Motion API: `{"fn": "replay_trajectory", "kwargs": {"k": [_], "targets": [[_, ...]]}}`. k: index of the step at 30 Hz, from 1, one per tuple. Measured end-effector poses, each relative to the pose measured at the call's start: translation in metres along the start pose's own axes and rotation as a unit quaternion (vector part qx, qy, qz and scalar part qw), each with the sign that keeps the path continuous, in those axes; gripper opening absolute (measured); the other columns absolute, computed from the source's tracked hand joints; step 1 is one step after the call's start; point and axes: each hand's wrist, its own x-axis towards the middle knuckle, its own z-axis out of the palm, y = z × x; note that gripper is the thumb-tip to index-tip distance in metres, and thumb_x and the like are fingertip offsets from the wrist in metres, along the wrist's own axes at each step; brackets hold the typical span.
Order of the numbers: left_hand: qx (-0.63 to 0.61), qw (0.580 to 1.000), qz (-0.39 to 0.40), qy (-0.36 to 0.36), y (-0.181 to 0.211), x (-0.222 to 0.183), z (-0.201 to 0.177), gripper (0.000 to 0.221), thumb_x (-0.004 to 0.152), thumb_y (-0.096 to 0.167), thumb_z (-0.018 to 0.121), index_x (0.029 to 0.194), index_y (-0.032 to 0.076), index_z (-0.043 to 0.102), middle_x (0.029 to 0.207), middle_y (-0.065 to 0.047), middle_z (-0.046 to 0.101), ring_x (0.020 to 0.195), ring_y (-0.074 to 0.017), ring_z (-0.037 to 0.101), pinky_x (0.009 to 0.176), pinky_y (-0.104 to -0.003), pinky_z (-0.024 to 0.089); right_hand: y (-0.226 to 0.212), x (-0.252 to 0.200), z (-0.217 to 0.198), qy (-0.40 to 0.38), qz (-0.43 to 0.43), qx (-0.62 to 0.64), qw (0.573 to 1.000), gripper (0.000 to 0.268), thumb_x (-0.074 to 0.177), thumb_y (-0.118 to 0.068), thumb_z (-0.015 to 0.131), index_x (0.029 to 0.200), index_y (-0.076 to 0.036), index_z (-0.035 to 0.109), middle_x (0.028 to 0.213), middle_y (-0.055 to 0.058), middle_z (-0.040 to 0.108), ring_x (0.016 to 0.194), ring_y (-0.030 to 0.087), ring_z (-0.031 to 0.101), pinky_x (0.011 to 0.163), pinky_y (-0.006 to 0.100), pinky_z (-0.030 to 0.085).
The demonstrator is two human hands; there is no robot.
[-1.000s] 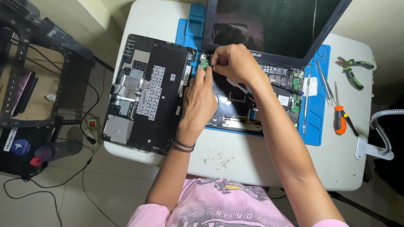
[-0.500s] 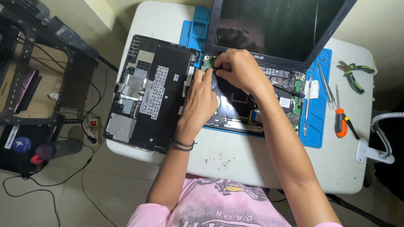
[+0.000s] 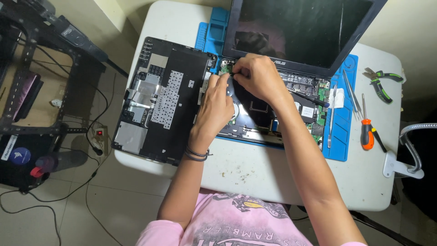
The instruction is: Installing a battery and connecting internal ribbon cables to the motherboard of a laptop.
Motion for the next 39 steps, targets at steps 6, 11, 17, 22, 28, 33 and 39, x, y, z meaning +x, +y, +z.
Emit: {"fn": "replay_trajectory", "kwargs": {"k": [6, 11, 17, 22, 28, 33, 39], "targets": [[0.010, 1.000, 0.006, -0.001, -0.003, 0.004, 0.001, 0.055, 0.086, -0.009, 0.042, 0.140, -0.012, 0.050, 0.116, -0.021, 0.054, 0.104, -0.0445, 0.068, 0.076, -0.047, 0.060, 0.001, 0.002, 0.002, 0.002, 0.001, -0.006, 1.000, 0.016, 0.079, -0.003, 0.081, 0.093, -0.010, 0.078, 0.074, 0.007, 0.065, 0.072, 0.027, 0.069, 0.066, 0.039, 0.058], [0.010, 1.000, 0.012, 0.002, -0.005, 0.004, 0.000, 0.052, 0.086, -0.008, 0.043, 0.137, -0.011, 0.052, 0.114, -0.021, 0.055, 0.101, -0.0445, 0.069, 0.074, -0.048, 0.061, -0.001, 0.002, 0.001, -0.005, 0.006, -0.004, 1.000, 0.015, 0.080, -0.002, 0.080, 0.093, -0.009, 0.078, 0.074, 0.008, 0.065, 0.072, 0.027, 0.070, 0.066, 0.040, 0.058], [0.027, 0.999, 0.021, 0.003, -0.009, 0.008, 0.008, 0.048, 0.088, -0.007, 0.044, 0.135, -0.011, 0.054, 0.114, -0.020, 0.056, 0.098, -0.0454, 0.069, 0.070, -0.049, 0.061, -0.001, 0.004, 0.000, -0.015, 0.015, -0.011, 1.000, 0.016, 0.079, -0.003, 0.081, 0.093, -0.010, 0.078, 0.074, 0.007, 0.065, 0.071, 0.026, 0.070, 0.066, 0.039, 0.058], [0.154, 0.988, 0.000, -0.007, -0.001, 0.006, 0.014, 0.051, 0.087, -0.011, 0.042, 0.137, -0.009, 0.053, 0.119, -0.021, 0.056, 0.093, -0.0423, 0.069, 0.073, -0.052, 0.058, 0.003, 0.007, 0.003, -0.042, 0.024, -0.007, 0.999, 0.016, 0.081, -0.002, 0.081, 0.095, -0.009, 0.079, 0.076, 0.010, 0.068, 0.079, 0.030, 0.073, 0.071, 0.041, 0.059], [0.171, 0.985, 0.007, -0.012, -0.001, 0.003, 0.017, 0.051, 0.088, -0.011, 0.042, 0.139, -0.008, 0.050, 0.122, -0.019, 0.054, 0.097, -0.0426, 0.067, 0.075, -0.053, 0.056, 0.002, 0.017, -0.004, -0.077, 0.059, 0.020, 0.995, 0.012, 0.082, -0.004, 0.080, 0.092, -0.010, 0.080, 0.077, 0.012, 0.073, 0.081, 0.030, 0.075, 0.074, 0.042, 0.059], [0.170, 0.985, 0.004, -0.008, -0.009, 0.006, 0.021, 0.051, 0.088, -0.007, 0.045, 0.139, -0.007, 0.050, 0.121, -0.018, 0.053, 0.093, -0.0416, 0.068, 0.073, -0.051, 0.056, 0.003, 0.016, 0.004, -0.052, 0.037, -0.015, 0.998, 0.011, 0.082, -0.004, 0.081, 0.091, -0.009, 0.077, 0.076, 0.011, 0.072, 0.079, 0.031, 0.075, 0.072, 0.042, 0.060], [0.178, 0.984, 0.003, 0.000, -0.005, 0.005, 0.023, 0.052, 0.088, -0.005, 0.047, 0.140, -0.007, 0.049, 0.120, -0.018, 0.054, 0.092, -0.0429, 0.068, 0.072, -0.052, 0.056, 0.004, 0.012, 0.005, -0.047, 0.035, -0.019, 0.998, 0.012, 0.082, -0.005, 0.080, 0.093, -0.008, 0.075, 0.079, 0.012, 0.069, 0.082, 0.033, 0.073, 0.073, 0.045, 0.059]]}}
